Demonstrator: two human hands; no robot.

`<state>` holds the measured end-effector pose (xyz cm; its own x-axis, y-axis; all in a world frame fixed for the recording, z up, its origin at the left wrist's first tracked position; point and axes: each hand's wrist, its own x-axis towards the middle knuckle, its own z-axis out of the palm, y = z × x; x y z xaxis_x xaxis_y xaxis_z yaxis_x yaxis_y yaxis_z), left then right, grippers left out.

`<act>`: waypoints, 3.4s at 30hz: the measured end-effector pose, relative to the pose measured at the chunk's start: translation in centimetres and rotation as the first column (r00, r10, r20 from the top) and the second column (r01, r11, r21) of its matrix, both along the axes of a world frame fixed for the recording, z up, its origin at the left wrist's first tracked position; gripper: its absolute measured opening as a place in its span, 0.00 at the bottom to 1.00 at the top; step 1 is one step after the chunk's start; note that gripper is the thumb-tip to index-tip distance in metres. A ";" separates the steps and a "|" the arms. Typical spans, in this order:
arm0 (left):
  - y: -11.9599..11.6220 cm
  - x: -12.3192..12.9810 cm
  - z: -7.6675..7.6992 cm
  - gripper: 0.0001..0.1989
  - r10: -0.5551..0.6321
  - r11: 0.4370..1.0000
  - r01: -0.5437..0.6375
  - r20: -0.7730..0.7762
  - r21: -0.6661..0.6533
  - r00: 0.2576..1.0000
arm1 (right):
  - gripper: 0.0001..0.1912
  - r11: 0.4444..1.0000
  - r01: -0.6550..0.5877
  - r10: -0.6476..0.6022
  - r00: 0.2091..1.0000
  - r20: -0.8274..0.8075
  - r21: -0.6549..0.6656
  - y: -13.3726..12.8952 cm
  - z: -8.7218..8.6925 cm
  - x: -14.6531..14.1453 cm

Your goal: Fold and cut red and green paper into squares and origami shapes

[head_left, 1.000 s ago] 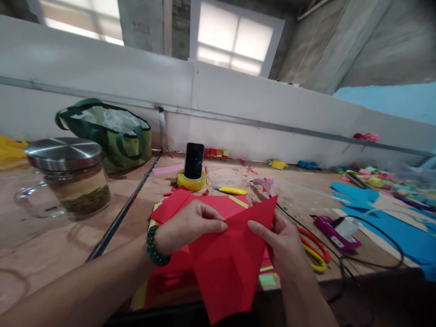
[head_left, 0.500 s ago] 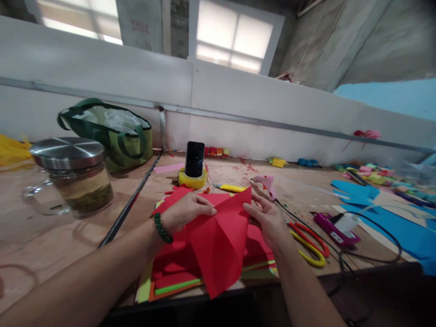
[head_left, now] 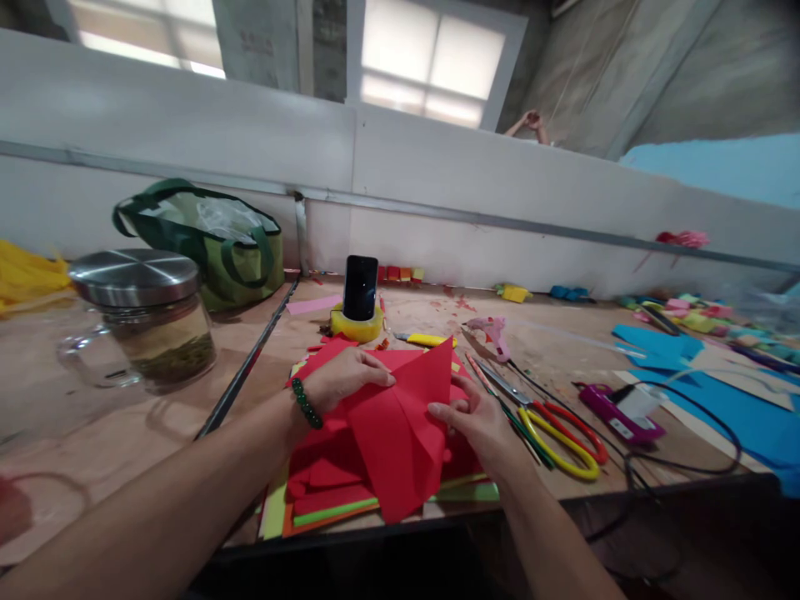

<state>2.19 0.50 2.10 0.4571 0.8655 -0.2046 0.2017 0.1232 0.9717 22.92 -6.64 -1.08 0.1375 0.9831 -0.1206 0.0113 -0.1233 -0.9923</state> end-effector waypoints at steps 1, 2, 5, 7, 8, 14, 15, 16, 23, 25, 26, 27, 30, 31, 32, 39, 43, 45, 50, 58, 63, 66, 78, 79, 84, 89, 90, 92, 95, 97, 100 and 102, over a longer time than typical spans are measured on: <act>0.1 0.0 -0.1 0.11 0.000 1.000 0.000 -0.012 0.006 1.000 | 0.41 1.000 0.011 -0.011 0.999 0.037 0.005 0.0 -0.2 0.1; 0.2 0.1 -0.3 0.11 0.004 1.000 -0.003 -0.026 0.014 1.000 | 0.42 1.000 0.020 -0.022 0.996 0.082 0.016 0.0 -0.3 0.1; 0.5 0.3 -0.8 0.07 0.027 0.997 -0.021 -0.083 0.074 0.996 | 0.44 0.995 0.061 -0.082 0.951 0.298 0.080 -0.1 -0.7 -0.2; 0.8 0.4 -1.2 0.06 0.036 0.992 -0.021 -0.127 0.123 0.991 | 0.41 0.992 0.057 -0.103 0.882 0.460 0.114 -0.2 -0.7 -0.5; 0.9 0.4 -1.5 0.06 0.036 0.989 -0.014 -0.149 0.147 0.988 | 0.40 0.992 0.043 -0.101 0.841 0.532 0.119 -0.2 -0.6 -0.7; 2.0 0.3 -3.1 0.06 0.041 0.945 0.065 -0.312 0.321 0.949 | 0.35 0.997 -0.005 -0.062 0.596 0.801 0.080 -0.3 -0.7 -1.0; 2.2 0.2 -3.3 0.06 0.042 0.934 0.085 -0.343 0.347 0.938 | 0.36 0.997 0.001 -0.064 0.565 0.823 0.077 -0.3 -0.7 -1.1; 2.3 0.1 -3.5 0.05 0.044 0.922 0.106 -0.374 0.371 0.926 | 0.35 0.997 0.001 -0.063 0.542 0.838 0.074 -0.3 -0.8 -1.1; 0.7 0.8 -2.3 0.15 0.047 0.725 0.319 -0.506 0.610 0.861 | 0.14 0.998 -0.068 0.042 0.465 0.885 -0.012 -0.1 -0.8 -0.8; -0.3 1.4 -1.7 0.13 -0.102 0.607 0.508 -0.574 0.611 0.813 | 0.14 0.996 -0.088 0.061 0.465 0.883 -0.022 0.1 -0.8 -0.6; -0.8 1.6 -1.4 0.12 -0.164 0.542 0.594 -0.618 0.595 0.769 | 0.14 0.995 -0.102 0.068 0.469 0.880 -0.023 0.2 -0.8 -0.4; -1.3 1.8 -1.3 0.11 -0.195 0.495 0.650 -0.655 0.577 0.730 | 0.14 0.993 -0.116 0.076 0.475 0.877 -0.023 0.3 -0.8 -0.3; -2.2 1.7 -0.9 0.14 -0.153 0.491 0.674 -0.706 0.553 0.691 | 0.15 0.986 -0.160 0.113 0.503 0.857 -0.036 0.6 -0.5 0.1; -2.4 1.6 -0.9 0.14 -0.140 0.505 0.670 -0.714 0.544 0.686 | 0.14 0.983 -0.179 0.137 0.515 0.846 -0.050 0.8 -0.3 0.2; -2.6 1.4 -0.8 0.14 -0.138 0.505 0.679 -0.727 0.533 0.673 | 0.13 0.977 -0.203 0.169 0.529 0.832 -0.070 1.0 -0.1 0.4; -4.0 0.8 -1.2 0.26 -0.128 0.274 0.795 -0.799 0.541 0.588 | 0.15 0.895 -0.321 0.442 0.544 0.713 -0.309 3.9 1.1 1.6; -4.5 0.8 -1.4 0.26 -0.103 0.280 0.799 -0.811 0.532 0.576 | 0.23 0.918 -0.296 0.384 0.487 0.784 -0.265 5.3 1.2 2.2; -4.7 0.8 -1.4 0.24 -0.107 0.288 0.802 -0.814 0.524 0.570 | 0.26 0.944 -0.265 0.304 0.456 0.837 -0.198 5.9 1.1 2.6; -4.9 1.0 -1.1 0.22 -0.103 0.283 0.809 -0.822 0.516 0.560 | 0.22 0.971 -0.192 0.208 0.371 0.905 -0.144 8.2 1.2 3.9; -5.1 0.8 -1.9 0.25 -0.092 0.265 0.795 -0.806 0.546 0.584 | 0.24 0.971 -0.111 0.235 0.321 0.918 -0.210 11.1 1.4 4.7; -5.5 0.6 -2.4 0.24 -0.058 0.249 0.794 -0.810 0.555 0.584 | 0.23 0.978 -0.053 0.206 0.327 0.922 -0.200 10.5 1.3 4.1; -5.7 0.6 -2.5 0.24 -0.034 0.255 0.795 -0.817 0.550 0.576 | 0.18 0.989 -0.058 0.144 0.303 0.942 -0.133 9.4 1.8 3.4; -6.1 0.4 -2.9 0.29 -0.033 0.255 0.814 -0.836 0.522 0.547 | 0.23 0.897 -0.272 0.436 0.405 0.804 -0.349 7.4 0.7 2.4; -6.3 0.3 -2.8 0.30 -0.030 0.259 0.812 -0.836 0.523 0.548 | 0.23 0.892 -0.275 0.447 0.408 0.796 -0.359 7.6 0.7 2.4; -8.0 0.1 -1.9 0.22 0.000 0.290 0.829 -0.867 0.478 0.499 | 0.24 0.886 -0.274 0.459 0.403 0.792 -0.374 7.5 0.9 2.3; -9.7 0.5 -1.9 0.21 0.062 0.330 0.823 -0.880 0.463 0.470 | 0.24 0.879 -0.275 0.472 0.394 0.788 -0.389 7.3 1.3 2.0; -9.9 0.5 -2.1 0.21 0.072 0.333 0.823 -0.882 0.461 0.465 | 0.23 0.878 -0.271 0.476 0.391 0.788 -0.396 7.4 1.4 2.0; -10.2 0.5 -2.5 0.22 0.088 0.339 0.818 -0.881 0.465 0.464 | 0.23 0.878 -0.254 0.477 0.383 0.791 -0.406 7.6 1.5 1.8; -10.3 0.3 -2.8 0.24 0.077 0.352 0.812 -0.879 0.466 0.471 | 0.24 0.881 -0.235 0.472 0.365 0.803 -0.411 7.9 1.4 1.8; -10.3 0.2 -2.8 0.24 0.054 0.371 0.810 -0.882 0.454 0.469 | 0.26 0.886 -0.226 0.462 0.348 0.816 -0.405 8.2 1.3 2.0; -10.2 0.1 -2.7 0.24 0.023 0.404 0.799 -0.878 0.445 0.477 | 0.29 0.893 -0.218 0.447 0.322 0.835 -0.394 8.3 1.4 2.6; -10.2 0.0 -2.8 0.24 0.010 0.411 0.788 -0.866 0.459 0.500 | 0.29 0.886 -0.243 0.457 0.304 0.836 -0.396 8.3 1.6 3.1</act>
<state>2.17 -9.73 -0.67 0.8364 0.5467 -0.0392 0.5481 -0.8332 0.0738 25.97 1.68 0.53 -0.0859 0.9435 -0.3201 0.9475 -0.0220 -0.3190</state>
